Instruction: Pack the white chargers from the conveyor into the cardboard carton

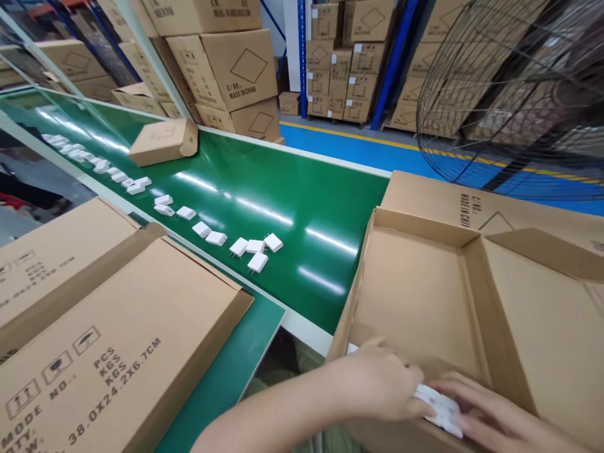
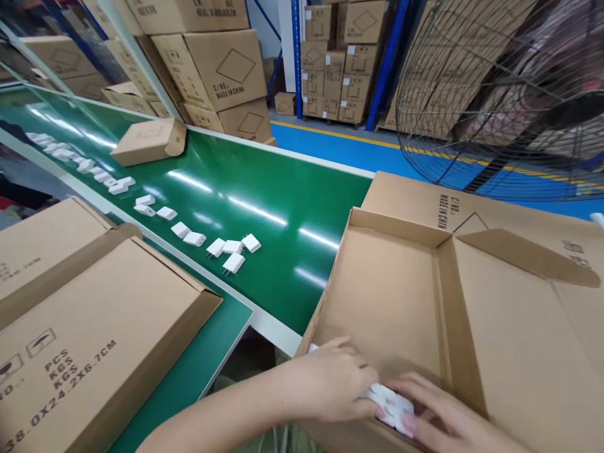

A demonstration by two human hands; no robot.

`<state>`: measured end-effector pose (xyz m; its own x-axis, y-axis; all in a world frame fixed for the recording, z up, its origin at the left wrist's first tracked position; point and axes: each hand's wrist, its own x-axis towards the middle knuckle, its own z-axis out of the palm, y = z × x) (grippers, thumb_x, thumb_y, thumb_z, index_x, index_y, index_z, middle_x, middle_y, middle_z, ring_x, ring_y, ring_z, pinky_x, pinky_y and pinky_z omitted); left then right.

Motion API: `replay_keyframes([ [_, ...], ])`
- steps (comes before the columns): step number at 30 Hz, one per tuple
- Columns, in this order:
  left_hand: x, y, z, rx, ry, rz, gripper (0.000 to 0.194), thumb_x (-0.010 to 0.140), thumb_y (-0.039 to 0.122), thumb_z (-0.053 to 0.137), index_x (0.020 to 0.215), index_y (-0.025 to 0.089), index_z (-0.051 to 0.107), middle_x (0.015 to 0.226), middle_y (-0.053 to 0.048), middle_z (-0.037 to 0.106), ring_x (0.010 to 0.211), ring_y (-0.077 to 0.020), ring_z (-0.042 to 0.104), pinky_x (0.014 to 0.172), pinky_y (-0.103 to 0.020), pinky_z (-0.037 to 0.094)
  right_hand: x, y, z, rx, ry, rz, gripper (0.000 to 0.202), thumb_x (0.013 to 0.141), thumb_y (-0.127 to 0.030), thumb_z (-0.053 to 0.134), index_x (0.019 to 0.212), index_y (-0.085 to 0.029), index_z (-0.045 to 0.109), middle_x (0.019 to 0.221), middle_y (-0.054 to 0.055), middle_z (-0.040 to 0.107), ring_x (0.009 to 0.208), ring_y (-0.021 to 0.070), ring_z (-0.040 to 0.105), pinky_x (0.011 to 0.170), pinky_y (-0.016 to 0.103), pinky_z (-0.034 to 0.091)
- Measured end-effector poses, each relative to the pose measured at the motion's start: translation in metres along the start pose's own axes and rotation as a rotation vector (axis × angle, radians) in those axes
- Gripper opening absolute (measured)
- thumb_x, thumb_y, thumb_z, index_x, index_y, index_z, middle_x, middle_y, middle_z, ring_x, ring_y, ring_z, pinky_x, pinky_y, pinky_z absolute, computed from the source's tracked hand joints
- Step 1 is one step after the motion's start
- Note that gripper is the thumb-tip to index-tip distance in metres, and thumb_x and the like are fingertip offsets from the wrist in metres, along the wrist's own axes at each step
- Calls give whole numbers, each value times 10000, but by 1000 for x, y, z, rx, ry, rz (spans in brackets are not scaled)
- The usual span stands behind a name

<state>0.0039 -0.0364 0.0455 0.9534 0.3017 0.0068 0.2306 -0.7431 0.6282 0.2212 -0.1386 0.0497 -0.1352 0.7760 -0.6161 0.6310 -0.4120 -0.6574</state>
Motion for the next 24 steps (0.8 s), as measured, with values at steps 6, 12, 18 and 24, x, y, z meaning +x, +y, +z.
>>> replay_keyframes([
  [6,-43,-31,-54,-105,420,-361,322,826,110,309,1011,210,553,992,-43,618,922,-171,561,809,-303,439,30,-31,-40,-78,185,-21,414,793,-537,440,1070,-281,609,1157,42,591,1042,268,542,924,393,431],
  [12,-95,-66,-35,392,482,-799,294,740,14,346,883,162,557,894,-68,601,897,-202,550,959,-432,347,122,-134,-24,-311,139,-404,336,862,-451,352,1025,-238,555,1001,49,626,890,194,582,738,290,485],
  [18,-90,-93,-28,582,529,-1118,180,754,100,452,901,105,556,878,-106,575,930,-245,527,936,-421,356,242,-225,49,-634,245,-476,316,812,-305,481,1083,-143,504,1083,124,543,1001,247,500,804,369,426],
  [24,-76,-131,-38,623,530,-1425,276,818,45,334,980,90,553,875,-136,574,851,-247,566,773,-373,416,303,-247,75,-719,225,-417,270,815,-349,541,994,-147,540,1013,58,550,892,187,532,772,391,442],
])
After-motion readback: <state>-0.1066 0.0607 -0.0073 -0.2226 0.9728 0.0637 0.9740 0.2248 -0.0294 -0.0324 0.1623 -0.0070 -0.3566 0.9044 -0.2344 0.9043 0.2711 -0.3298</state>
